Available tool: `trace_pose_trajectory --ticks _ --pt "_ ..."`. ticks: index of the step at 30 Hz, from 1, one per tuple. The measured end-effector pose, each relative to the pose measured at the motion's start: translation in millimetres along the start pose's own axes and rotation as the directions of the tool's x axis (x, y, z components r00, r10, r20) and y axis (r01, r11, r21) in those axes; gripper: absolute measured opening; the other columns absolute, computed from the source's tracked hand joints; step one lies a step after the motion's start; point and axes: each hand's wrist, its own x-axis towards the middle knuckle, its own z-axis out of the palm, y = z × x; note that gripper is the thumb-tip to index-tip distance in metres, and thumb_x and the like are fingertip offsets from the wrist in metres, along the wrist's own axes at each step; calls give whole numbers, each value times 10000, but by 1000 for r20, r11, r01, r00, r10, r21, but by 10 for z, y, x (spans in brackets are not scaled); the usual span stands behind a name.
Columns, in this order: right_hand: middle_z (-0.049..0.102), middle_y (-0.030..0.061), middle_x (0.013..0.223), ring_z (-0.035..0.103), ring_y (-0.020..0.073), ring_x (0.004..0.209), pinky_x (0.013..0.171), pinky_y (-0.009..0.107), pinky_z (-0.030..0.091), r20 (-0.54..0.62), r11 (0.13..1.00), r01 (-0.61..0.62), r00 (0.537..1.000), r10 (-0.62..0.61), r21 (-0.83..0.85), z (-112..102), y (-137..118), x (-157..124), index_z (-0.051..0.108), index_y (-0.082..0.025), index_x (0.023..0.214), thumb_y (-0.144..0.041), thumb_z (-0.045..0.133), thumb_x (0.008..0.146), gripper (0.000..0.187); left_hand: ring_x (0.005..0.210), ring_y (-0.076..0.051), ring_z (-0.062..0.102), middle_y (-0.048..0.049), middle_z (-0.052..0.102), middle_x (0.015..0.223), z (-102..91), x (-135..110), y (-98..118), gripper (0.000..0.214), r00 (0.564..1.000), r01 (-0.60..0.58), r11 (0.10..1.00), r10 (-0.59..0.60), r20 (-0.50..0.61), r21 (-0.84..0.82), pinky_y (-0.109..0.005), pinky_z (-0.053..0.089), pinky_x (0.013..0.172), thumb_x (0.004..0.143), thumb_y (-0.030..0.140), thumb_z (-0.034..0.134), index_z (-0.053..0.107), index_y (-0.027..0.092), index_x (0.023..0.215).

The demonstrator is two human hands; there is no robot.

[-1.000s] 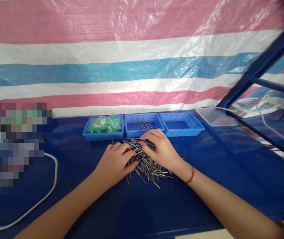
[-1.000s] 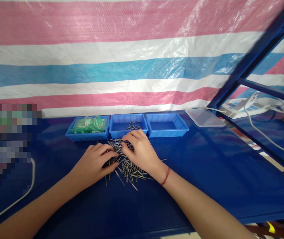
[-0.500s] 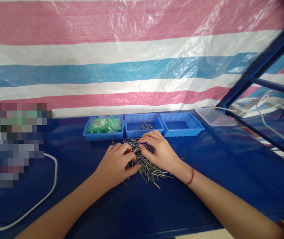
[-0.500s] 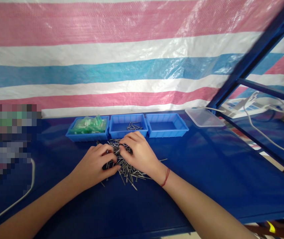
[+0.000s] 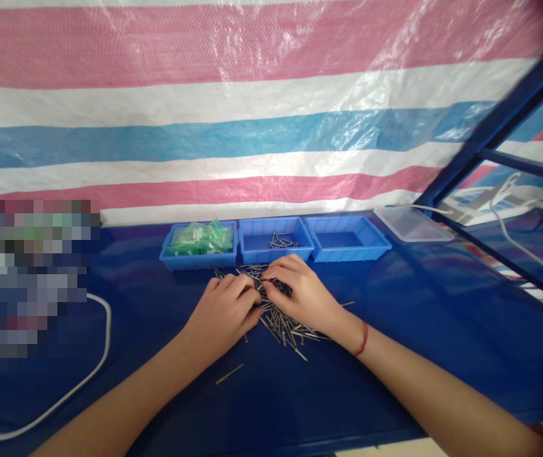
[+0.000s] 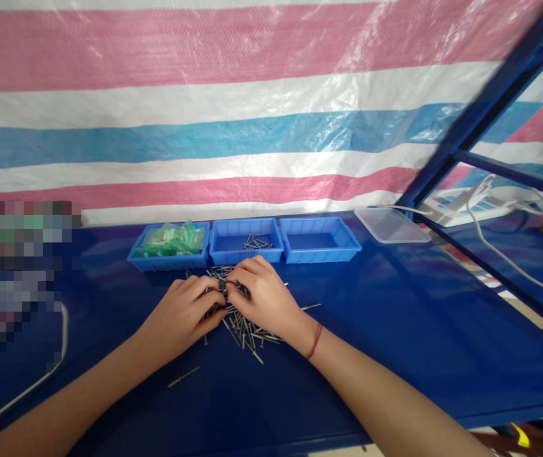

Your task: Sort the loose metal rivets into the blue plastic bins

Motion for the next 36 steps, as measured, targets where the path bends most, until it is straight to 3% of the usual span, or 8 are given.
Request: trace_pose_trajectory --ticks 8,20,29,36 --pt "658 49 865 560 189 827 789 370 458 24 1000 -19 1000 18 6 11 -6 -3 638 -192 852 -152 540 857 106 879 -186 511 -30 592 964 -105 -18 -47 139 997 -38 997 42 63 -68 -326 322 723 891 319 556 630 203 872" --pt "655 49 863 556 190 830 795 361 447 26 1000 -20 999 20 15 24 8 -5 642 -193 836 -152 542 856 109 860 -178 515 -16 615 933 -10 4 -47 171 996 -85 990 81 44 112 -343 294 717 926 224 485 623 184 833" --pt "653 45 874 548 183 844 808 350 445 19 999 -47 999 47 2 9 5 -6 642 -188 828 -150 545 853 107 935 -176 510 -10 587 1043 -100 -44 -106 134 994 -75 993 82 69 -90 -327 305 763 922 265 493 621 236 950" --pt "653 40 873 545 182 846 808 351 440 40 999 -40 998 40 15 15 -1 -4 639 -188 833 -140 546 851 106 941 -179 512 -18 600 1032 -62 -6 -118 132 990 -91 994 97 100 -63 -322 299 757 926 274 506 612 200 900"
